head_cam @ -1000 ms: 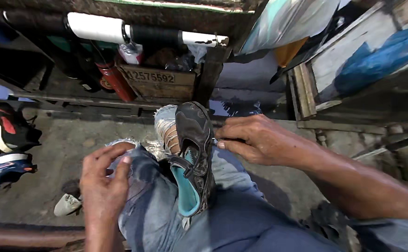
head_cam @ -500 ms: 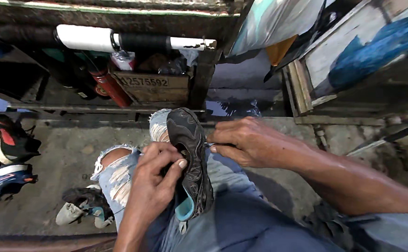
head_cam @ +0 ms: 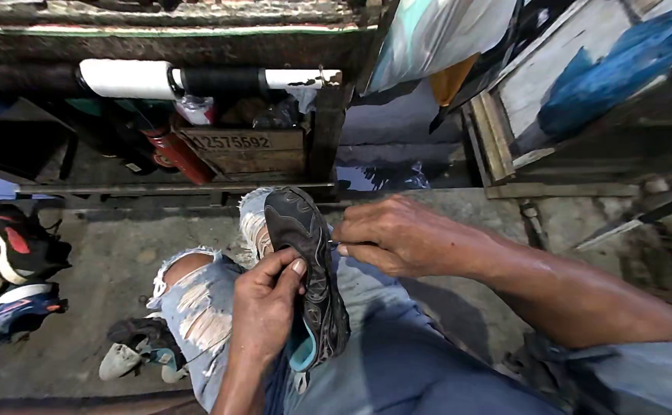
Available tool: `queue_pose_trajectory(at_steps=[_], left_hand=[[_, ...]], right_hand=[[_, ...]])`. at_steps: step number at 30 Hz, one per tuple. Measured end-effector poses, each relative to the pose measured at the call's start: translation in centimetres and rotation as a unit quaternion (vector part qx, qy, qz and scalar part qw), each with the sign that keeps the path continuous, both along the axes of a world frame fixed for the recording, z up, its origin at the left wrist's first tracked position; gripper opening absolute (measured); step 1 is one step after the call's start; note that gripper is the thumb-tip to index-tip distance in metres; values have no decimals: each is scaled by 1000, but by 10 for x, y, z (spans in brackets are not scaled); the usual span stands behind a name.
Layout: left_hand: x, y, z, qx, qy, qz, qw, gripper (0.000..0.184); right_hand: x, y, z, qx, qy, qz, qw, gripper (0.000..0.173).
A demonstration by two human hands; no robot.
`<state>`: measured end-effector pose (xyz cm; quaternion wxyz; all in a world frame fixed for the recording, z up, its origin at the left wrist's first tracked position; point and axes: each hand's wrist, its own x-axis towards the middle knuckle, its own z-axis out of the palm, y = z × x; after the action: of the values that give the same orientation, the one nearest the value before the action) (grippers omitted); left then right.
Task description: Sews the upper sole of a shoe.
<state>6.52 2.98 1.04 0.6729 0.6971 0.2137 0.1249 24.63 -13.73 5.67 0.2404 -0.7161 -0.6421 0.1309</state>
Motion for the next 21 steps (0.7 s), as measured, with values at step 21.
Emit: queue_pose_trajectory(at_steps=[21], left_hand=[[3,-11,-20,132,-91,9,987,15]], right_hand=[[-5,-5,-2,-24,-16,-35,999,12]])
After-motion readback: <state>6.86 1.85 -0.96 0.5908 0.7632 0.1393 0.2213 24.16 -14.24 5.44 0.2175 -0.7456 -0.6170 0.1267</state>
